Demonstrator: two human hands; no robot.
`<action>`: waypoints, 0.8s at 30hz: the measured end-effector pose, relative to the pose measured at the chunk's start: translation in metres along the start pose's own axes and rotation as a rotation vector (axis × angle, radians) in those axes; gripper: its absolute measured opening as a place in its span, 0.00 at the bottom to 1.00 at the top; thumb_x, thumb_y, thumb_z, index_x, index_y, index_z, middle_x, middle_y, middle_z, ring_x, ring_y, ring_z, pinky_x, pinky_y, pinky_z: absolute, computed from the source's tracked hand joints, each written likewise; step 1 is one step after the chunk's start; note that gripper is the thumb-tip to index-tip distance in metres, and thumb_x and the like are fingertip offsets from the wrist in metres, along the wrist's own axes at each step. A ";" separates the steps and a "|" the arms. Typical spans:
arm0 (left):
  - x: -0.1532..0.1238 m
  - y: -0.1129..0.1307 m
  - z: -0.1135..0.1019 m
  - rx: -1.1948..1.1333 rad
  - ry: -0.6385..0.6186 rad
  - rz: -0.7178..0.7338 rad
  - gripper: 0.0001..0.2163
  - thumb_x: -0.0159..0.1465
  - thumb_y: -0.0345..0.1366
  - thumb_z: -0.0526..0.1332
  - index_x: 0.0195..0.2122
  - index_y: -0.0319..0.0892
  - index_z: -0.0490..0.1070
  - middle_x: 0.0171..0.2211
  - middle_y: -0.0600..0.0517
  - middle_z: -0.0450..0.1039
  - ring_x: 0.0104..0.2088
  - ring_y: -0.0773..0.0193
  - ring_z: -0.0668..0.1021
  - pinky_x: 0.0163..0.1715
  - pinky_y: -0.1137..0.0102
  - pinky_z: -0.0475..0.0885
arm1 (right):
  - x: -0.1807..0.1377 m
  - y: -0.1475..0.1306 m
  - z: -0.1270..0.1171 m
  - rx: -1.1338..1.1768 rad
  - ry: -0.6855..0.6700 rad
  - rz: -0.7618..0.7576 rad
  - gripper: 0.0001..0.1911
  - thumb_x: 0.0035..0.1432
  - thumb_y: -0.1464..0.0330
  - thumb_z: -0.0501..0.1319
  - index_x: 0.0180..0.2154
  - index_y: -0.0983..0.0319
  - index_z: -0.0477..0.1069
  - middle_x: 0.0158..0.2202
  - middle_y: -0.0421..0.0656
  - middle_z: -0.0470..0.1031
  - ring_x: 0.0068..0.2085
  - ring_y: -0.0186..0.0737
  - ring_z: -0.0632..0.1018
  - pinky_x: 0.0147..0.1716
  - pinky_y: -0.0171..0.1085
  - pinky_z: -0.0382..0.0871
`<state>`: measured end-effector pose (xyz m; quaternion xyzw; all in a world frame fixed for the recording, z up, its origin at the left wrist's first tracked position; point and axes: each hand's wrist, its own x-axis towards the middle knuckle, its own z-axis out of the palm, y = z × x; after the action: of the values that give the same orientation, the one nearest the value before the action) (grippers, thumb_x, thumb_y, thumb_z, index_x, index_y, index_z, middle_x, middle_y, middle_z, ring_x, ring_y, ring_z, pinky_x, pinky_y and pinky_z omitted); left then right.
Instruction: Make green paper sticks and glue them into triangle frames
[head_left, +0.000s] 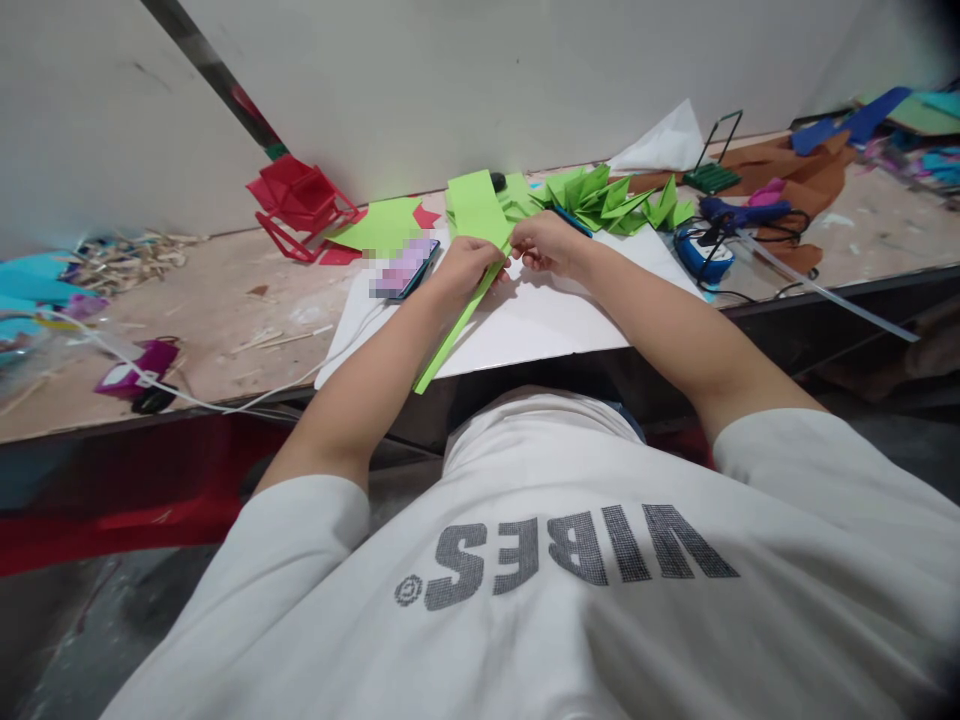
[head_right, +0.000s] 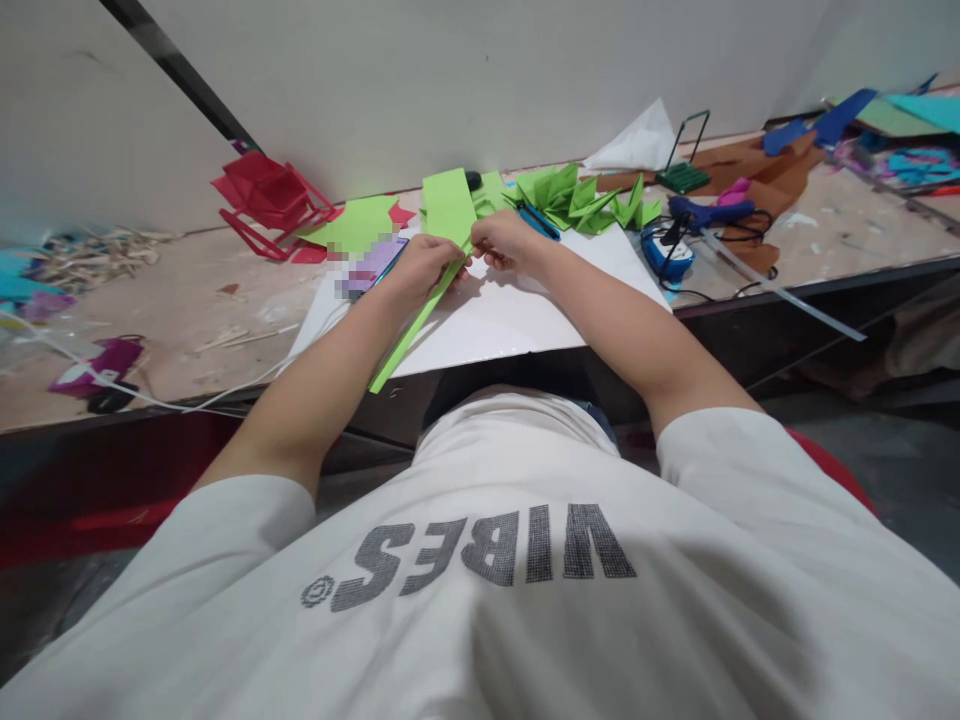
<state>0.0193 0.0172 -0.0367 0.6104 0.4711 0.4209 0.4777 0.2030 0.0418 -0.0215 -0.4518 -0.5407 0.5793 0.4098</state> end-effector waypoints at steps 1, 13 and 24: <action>-0.001 0.001 0.000 -0.002 -0.007 0.000 0.05 0.58 0.34 0.67 0.26 0.40 0.79 0.20 0.49 0.78 0.18 0.68 0.72 0.22 0.72 0.68 | 0.000 0.000 0.000 0.003 -0.005 -0.021 0.13 0.55 0.77 0.68 0.29 0.58 0.66 0.23 0.40 0.71 0.22 0.32 0.66 0.17 0.31 0.53; -0.005 0.007 -0.004 -0.019 -0.063 -0.048 0.04 0.54 0.34 0.67 0.26 0.40 0.79 0.22 0.48 0.81 0.18 0.67 0.74 0.22 0.72 0.70 | 0.000 -0.002 -0.001 0.033 -0.004 -0.077 0.11 0.49 0.76 0.68 0.27 0.57 0.67 0.20 0.37 0.66 0.22 0.33 0.62 0.19 0.32 0.53; -0.004 0.007 -0.005 -0.070 -0.073 -0.069 0.05 0.54 0.36 0.71 0.29 0.40 0.80 0.23 0.48 0.82 0.19 0.67 0.75 0.22 0.73 0.72 | -0.003 -0.002 -0.001 0.029 -0.010 -0.142 0.11 0.56 0.77 0.63 0.27 0.57 0.66 0.17 0.33 0.66 0.18 0.30 0.61 0.18 0.30 0.50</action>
<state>0.0145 0.0138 -0.0288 0.5918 0.4590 0.3978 0.5299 0.2044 0.0395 -0.0194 -0.4034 -0.5650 0.5587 0.4537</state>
